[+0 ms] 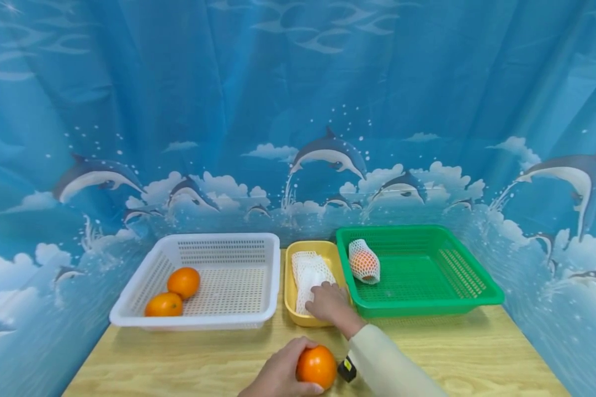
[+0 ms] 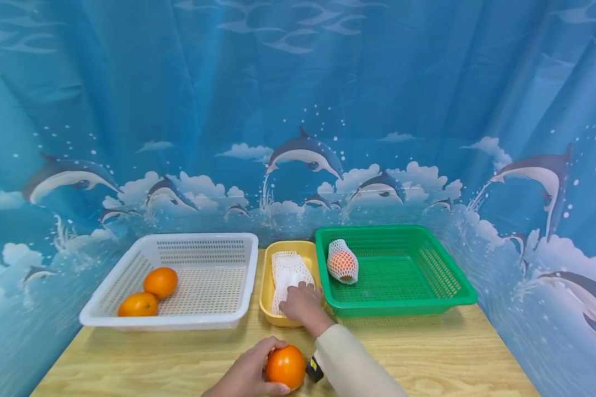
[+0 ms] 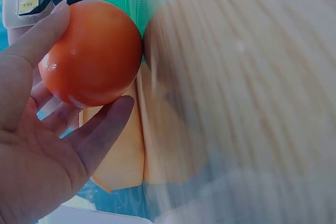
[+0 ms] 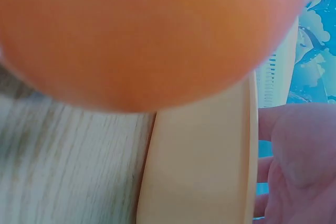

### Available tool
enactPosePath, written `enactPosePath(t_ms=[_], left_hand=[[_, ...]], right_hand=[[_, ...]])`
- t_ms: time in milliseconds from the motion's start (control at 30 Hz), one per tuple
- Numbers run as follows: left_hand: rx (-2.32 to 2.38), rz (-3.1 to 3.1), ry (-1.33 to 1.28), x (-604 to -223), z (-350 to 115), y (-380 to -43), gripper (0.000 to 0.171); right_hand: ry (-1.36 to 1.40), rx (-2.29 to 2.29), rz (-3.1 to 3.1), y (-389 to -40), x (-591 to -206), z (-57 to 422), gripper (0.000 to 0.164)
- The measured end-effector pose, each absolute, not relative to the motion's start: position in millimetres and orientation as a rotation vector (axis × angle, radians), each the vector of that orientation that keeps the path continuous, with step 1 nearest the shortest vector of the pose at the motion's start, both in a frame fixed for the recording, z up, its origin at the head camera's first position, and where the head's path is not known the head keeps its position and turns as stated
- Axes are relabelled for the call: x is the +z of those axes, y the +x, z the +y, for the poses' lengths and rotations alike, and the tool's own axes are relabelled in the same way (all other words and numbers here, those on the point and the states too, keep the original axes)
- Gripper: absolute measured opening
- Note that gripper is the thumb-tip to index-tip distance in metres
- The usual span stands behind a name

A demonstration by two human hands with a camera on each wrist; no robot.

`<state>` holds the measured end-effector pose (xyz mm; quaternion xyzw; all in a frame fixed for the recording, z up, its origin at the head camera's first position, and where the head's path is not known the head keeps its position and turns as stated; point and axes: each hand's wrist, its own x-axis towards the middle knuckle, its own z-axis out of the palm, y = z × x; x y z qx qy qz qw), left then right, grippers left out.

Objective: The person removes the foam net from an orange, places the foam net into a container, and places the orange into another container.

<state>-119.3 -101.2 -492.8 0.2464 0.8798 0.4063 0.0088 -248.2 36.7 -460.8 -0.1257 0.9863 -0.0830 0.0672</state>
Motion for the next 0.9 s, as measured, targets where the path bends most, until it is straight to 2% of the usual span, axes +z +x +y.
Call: enactPosePath(t_ms=[367,533,800,900], left_hand=[[1.232,2.692,0.68,-492,-101,-123,0.057],[1.229,2.722,0.72,-493,-102,-121,0.059],[1.273,2.742,0.802,-498,-102,-122,0.058],[1.282,2.717,0.75,-497,-104,-122,0.057]], right_hand=[[-0.385,-0.388,2.977,-238,-450,40,0.044],[-0.438,-0.415,3.013,-230,-442,39,0.044],[-0.568,-0.585,3.029,-219,-427,30,0.058],[-0.632,-0.681,3.011,-214,-421,25,0.065]])
